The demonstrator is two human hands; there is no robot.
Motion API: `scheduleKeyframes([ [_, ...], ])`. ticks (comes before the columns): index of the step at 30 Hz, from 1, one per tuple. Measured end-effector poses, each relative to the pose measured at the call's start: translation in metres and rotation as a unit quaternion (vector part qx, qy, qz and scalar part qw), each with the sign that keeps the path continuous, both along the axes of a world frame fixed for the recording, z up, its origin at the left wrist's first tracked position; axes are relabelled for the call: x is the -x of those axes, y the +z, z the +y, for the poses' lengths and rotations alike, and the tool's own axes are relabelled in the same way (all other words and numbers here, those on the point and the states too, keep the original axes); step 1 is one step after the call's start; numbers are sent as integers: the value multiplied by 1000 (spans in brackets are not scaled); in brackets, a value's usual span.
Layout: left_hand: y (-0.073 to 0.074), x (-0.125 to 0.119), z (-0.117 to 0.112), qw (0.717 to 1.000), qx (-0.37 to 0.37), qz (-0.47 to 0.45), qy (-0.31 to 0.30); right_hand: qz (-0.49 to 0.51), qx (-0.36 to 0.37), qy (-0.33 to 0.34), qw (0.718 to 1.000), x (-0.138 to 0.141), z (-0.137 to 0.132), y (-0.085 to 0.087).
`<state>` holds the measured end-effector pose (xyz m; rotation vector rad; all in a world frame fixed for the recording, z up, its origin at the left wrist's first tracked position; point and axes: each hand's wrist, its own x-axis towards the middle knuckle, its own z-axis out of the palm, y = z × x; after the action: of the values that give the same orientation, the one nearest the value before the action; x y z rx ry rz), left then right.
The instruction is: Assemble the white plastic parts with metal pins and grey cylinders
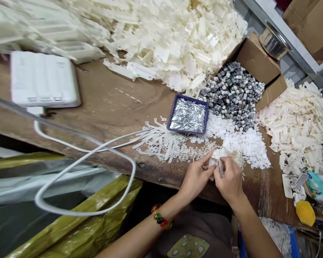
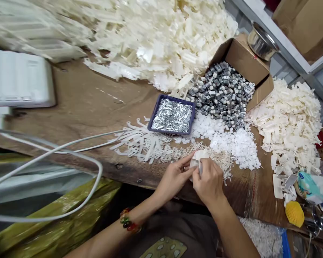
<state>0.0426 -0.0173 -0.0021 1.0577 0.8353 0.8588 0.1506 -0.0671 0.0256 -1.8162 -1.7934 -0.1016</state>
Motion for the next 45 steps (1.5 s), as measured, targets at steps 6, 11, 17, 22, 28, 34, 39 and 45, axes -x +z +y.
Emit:
scheduleKeyframes([
  [6,2,12,-3,995,-69,74,9,54,-15,27,998,8,1,-6],
  [11,-1,14,-1,996,-71,55,-8,117,-8,38,992,11,-1,-6],
  [17,3,16,-1,997,-69,31,-33,192,-33,5,981,15,-4,-9],
  [22,6,23,-3,991,-102,53,-61,197,-45,37,979,15,-7,-10],
  [28,6,29,-4,991,-82,46,-95,314,48,43,947,3,-11,-3],
  [34,17,40,1,966,-192,61,-162,273,172,93,942,-12,-6,12],
  [39,25,45,2,961,-207,90,-158,278,177,116,937,-13,-8,15],
  [45,25,42,0,968,-184,84,-148,277,133,110,945,-13,-10,11],
])
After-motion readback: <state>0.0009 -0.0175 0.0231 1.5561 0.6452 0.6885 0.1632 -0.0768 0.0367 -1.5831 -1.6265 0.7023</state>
